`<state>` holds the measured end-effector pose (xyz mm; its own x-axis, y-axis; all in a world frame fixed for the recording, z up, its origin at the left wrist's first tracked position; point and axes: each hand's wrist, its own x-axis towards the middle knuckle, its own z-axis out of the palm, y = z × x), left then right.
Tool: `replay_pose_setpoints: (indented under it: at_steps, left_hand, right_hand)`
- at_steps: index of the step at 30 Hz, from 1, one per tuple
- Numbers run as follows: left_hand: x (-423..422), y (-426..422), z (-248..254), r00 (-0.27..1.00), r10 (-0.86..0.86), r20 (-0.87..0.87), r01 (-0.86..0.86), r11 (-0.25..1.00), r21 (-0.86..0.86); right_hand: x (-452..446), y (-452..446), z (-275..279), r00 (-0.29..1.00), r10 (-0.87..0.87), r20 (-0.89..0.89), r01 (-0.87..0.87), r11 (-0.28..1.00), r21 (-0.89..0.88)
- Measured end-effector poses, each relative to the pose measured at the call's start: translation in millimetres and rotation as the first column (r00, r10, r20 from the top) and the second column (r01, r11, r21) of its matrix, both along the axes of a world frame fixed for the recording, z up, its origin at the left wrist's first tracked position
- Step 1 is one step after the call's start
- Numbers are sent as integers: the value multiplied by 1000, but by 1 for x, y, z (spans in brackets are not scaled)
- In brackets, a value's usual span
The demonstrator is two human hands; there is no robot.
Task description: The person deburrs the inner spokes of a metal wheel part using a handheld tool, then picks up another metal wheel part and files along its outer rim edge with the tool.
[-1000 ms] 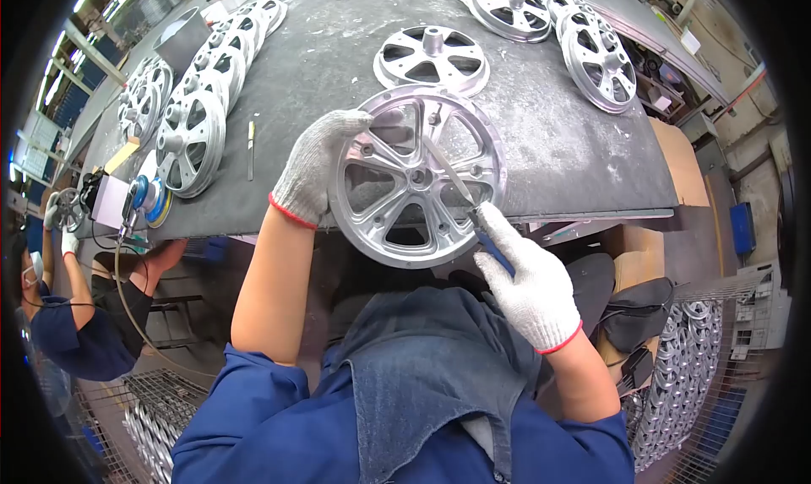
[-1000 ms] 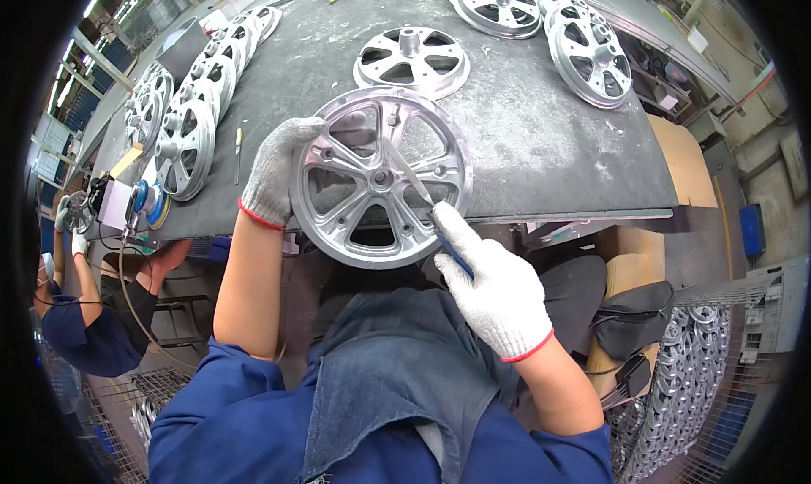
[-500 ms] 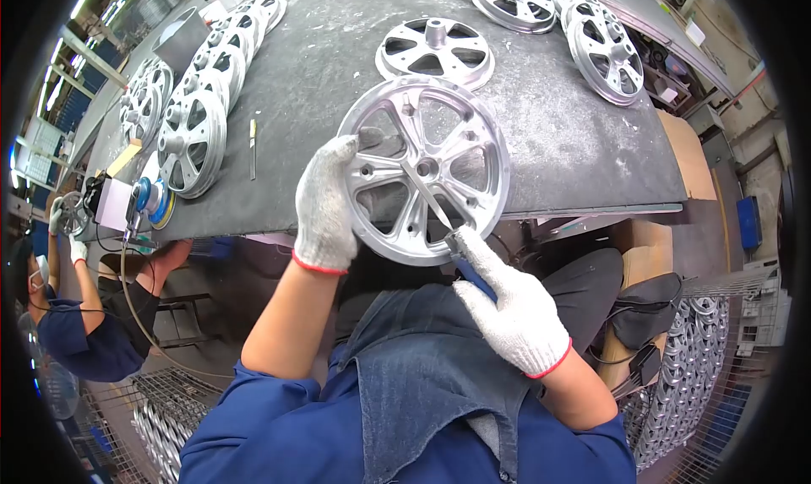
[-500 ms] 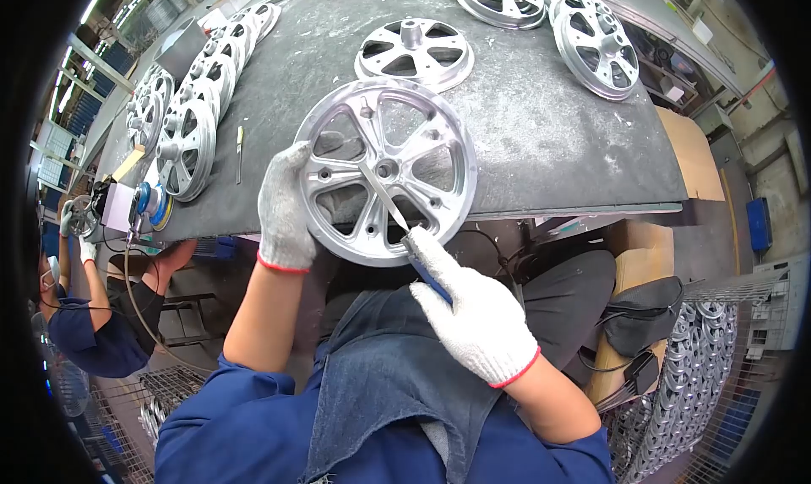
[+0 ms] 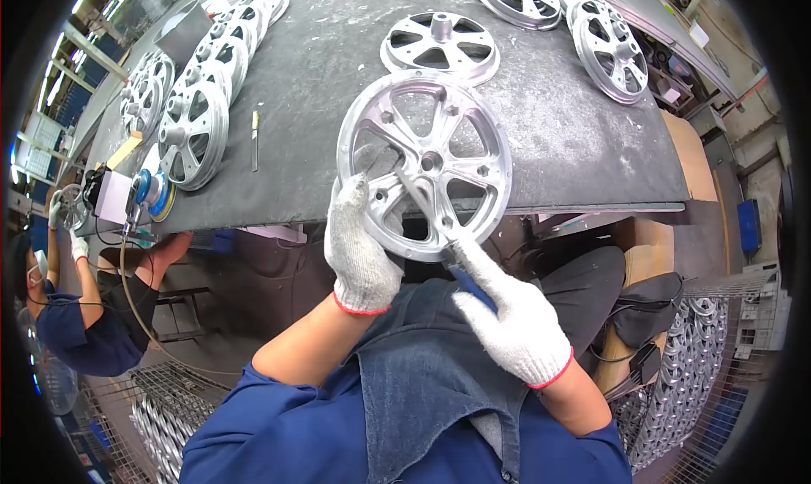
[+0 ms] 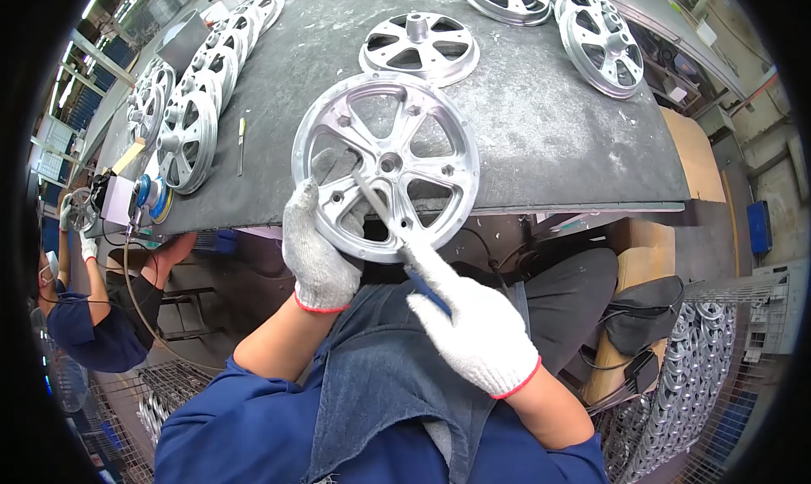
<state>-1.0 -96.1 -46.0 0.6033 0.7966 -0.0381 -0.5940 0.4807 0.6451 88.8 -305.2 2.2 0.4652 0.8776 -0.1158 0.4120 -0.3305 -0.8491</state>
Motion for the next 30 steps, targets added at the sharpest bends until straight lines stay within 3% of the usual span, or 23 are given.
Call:
replay_pose_setpoints:
  at_steps: [1,3,4,6,7,8,9,11,13,14,17,19,20,21,22,23,24,25,26,27,28,29,30]
  left_hand:
    - [0,-3,-9,1000,-3,-1,3,1000,2]
    - [-1,-13,-22,964,206,-169,-191,976,100]
    - [-3,-18,-16,984,165,-72,-158,983,97]
    - [-13,1,-15,990,83,-115,-72,993,92]
    - [-14,11,-10,988,-8,-156,21,996,83]
    - [-13,15,0,1000,-3,3,3,988,154]
    - [-6,27,28,996,-51,-80,59,993,103]
    - [1,64,45,979,-145,-143,164,978,132]
    - [13,99,50,807,-340,-482,473,862,183]
    - [18,102,54,797,-345,-497,455,883,116]
    - [20,82,67,889,-315,-332,351,935,55]
    - [26,86,38,896,-199,-396,299,930,211]
    - [19,88,34,814,-145,-563,363,883,297]
    - [24,79,26,811,-157,-564,372,882,289]
    - [35,66,12,940,-146,-308,225,945,238]
    - [41,58,-1,996,-87,-31,91,986,140]
    - [42,56,-9,992,-115,58,102,978,182]
    - [44,49,-17,991,-122,60,110,978,177]
    - [45,38,-24,996,-13,87,1,991,137]
    - [43,29,-26,989,98,110,-109,990,95]
    - [37,24,-27,982,25,185,-50,990,133]
    - [34,19,-28,988,78,132,-94,988,119]
    - [22,18,-13,993,-10,121,-4,994,112]
  right_hand:
    - [-2,1,2,999,39,-24,-38,999,29]
    - [-2,-1,10,994,88,-60,-89,996,-13]
    - [0,-2,12,978,126,-164,-127,992,3]
    - [10,0,32,918,152,-367,-190,979,-68]
    - [11,-1,26,917,152,-368,-190,979,-70]
    - [11,-2,14,945,150,-291,-146,989,33]
    - [10,-4,7,968,136,-212,-108,984,139]
    - [11,-1,10,989,110,-100,-95,986,140]
    - [8,3,18,986,83,144,-66,990,-121]
    - [3,1,8,975,44,217,-28,996,-79]
    - [-4,0,10,983,75,165,-68,997,-44]
    - [-9,-2,6,993,115,31,-115,993,-13]
    - [-12,-3,-8,994,109,29,-112,987,119]
    - [-14,-4,-18,994,103,27,-106,963,247]
    - [-13,-5,-6,995,95,24,-98,966,240]
    - [-10,-6,15,970,80,-231,-68,996,62]
    - [-6,-6,27,885,15,-465,-79,990,-118]
    - [1,-7,24,886,6,-465,-72,990,-124]
    - [11,-10,16,627,-53,-777,-47,993,-106]
    - [20,-15,4,263,-87,-961,-18,995,-95]
    - [25,-21,-15,-149,97,-984,34,995,93]
    - [33,-27,-26,-224,103,-969,18,995,102]
    - [36,-33,-31,-12,182,-983,17,983,181]
